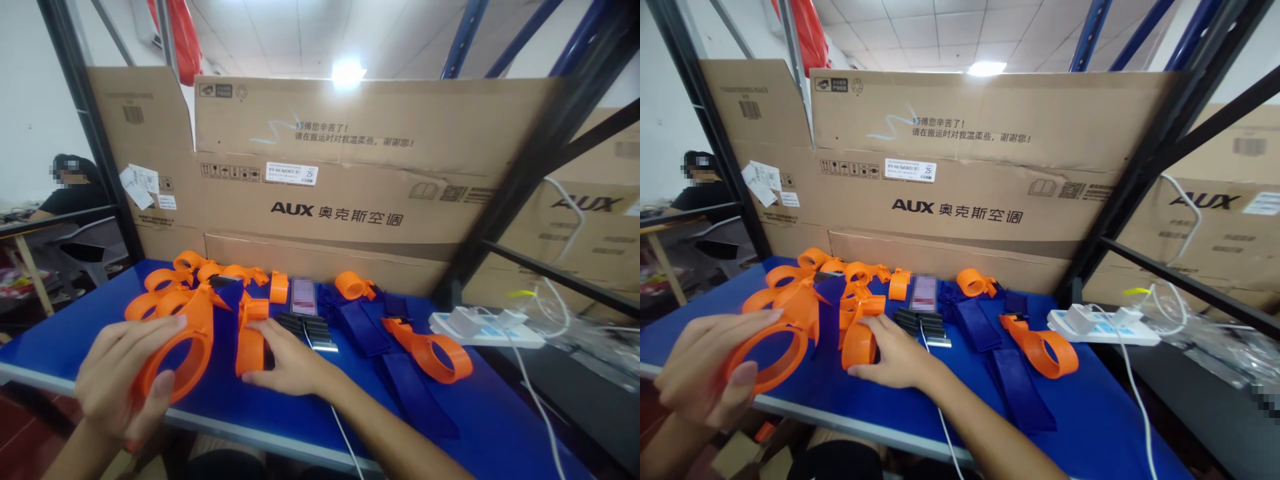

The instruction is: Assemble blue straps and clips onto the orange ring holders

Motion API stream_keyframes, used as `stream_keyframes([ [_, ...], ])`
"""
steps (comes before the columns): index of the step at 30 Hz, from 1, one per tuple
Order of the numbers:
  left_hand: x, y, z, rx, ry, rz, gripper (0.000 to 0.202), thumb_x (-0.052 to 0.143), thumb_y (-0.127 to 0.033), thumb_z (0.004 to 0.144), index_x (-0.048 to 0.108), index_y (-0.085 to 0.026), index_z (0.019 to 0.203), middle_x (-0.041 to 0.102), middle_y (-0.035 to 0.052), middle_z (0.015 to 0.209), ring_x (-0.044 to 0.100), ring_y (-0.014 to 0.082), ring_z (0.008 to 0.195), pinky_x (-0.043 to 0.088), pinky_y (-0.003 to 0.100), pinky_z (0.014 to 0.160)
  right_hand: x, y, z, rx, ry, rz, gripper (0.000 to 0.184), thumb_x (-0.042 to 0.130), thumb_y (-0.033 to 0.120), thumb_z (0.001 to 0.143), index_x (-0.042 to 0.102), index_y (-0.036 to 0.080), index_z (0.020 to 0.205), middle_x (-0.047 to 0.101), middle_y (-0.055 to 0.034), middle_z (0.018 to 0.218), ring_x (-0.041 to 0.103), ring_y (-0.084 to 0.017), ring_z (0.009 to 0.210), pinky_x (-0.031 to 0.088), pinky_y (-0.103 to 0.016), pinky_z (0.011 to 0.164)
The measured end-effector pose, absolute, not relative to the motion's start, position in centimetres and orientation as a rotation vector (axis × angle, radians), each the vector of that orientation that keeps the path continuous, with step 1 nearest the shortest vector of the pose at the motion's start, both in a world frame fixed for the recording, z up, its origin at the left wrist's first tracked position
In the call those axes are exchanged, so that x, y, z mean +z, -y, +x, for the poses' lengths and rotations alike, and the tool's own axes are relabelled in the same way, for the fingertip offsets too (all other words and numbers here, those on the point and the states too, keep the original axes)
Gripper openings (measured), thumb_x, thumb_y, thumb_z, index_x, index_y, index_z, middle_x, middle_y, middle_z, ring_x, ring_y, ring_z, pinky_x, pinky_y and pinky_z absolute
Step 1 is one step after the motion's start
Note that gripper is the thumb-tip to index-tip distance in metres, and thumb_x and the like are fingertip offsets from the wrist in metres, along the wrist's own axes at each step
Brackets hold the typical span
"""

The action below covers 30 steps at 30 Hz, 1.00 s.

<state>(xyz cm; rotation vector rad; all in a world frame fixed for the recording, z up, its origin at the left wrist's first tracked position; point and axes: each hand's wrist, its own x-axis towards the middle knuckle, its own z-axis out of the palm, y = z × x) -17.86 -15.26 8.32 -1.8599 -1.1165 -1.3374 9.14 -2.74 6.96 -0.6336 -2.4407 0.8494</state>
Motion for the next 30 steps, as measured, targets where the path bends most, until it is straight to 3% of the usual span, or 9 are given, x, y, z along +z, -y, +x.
stream_keyframes([
  [3,8.5,14.7,-17.3,-1.291,0.999,-1.822,0.038,0.056,-0.027,0.086,0.069,-0.022,0.122,0.075,0.0098,0.113,0.071,0.032,0.098,0.051,0.048,0.082,6.7,1.2,8.3,0.833,2.437,-0.593,0.076,0.08,0.044,0.078,0.049,0.024,0.144,0.052,-0.0122,0.14,0.052,-0.031,0.13,0.04,-0.048,0.113],
  [8,8.7,14.3,-16.7,-1.267,0.995,-1.882,0.041,0.058,-0.024,0.083,0.068,-0.02,0.122,0.075,0.011,0.114,0.071,0.0321,0.099,0.051,0.047,0.083,7.1,-1.2,7.1,0.765,2.4,-0.468,0.079,0.076,0.025,0.078,0.042,0.024,0.15,0.049,-0.0116,0.145,0.047,-0.029,0.135,0.034,-0.047,0.118],
  [13,8.6,13.9,-16.3,-1.262,1.03,-1.953,0.041,0.057,-0.023,0.082,0.067,-0.02,0.122,0.074,0.0114,0.116,0.07,0.0329,0.102,0.051,0.047,0.084,7.4,-2.2,6.8,0.658,2.284,-0.497,0.065,0.065,0.022,0.088,0.044,0.025,0.149,0.041,-0.011,0.155,0.032,-0.029,0.147,0.027,-0.051,0.122],
  [19,8.4,13.7,-15.6,-1.249,1.029,-2.01,0.045,0.06,-0.019,0.081,0.065,-0.019,0.126,0.074,0.0115,0.117,0.07,0.0315,0.101,0.05,0.045,0.084,7.0,-2.6,6.8,0.684,2.152,-0.517,0.057,0.061,0.018,0.089,0.05,0.028,0.144,0.058,-0.0093,0.139,0.05,-0.028,0.133,0.04,-0.049,0.112],
  [23,8.1,13.8,-15.6,-1.234,1.047,-2.034,0.044,0.059,-0.019,0.082,0.065,-0.02,0.125,0.074,0.0115,0.118,0.07,0.0315,0.103,0.05,0.046,0.085,5.9,-3.5,6.7,0.851,2.056,-0.562,0.042,0.055,0.019,0.092,0.057,0.025,0.134,0.065,-0.0076,0.126,0.062,-0.024,0.112,0.049,-0.043,0.099],
  [30,7.7,13.7,-16.1,-1.245,1.084,-2.02,0.041,0.059,-0.022,0.082,0.067,-0.021,0.122,0.074,0.0114,0.117,0.07,0.0327,0.103,0.051,0.045,0.084,5.6,-5.4,5.4,1.144,1.763,-0.523,0.021,0.06,0.026,0.087,0.062,0.021,0.107,0.066,-0.0053,0.108,0.062,-0.018,0.097,0.05,-0.035,0.089],
])
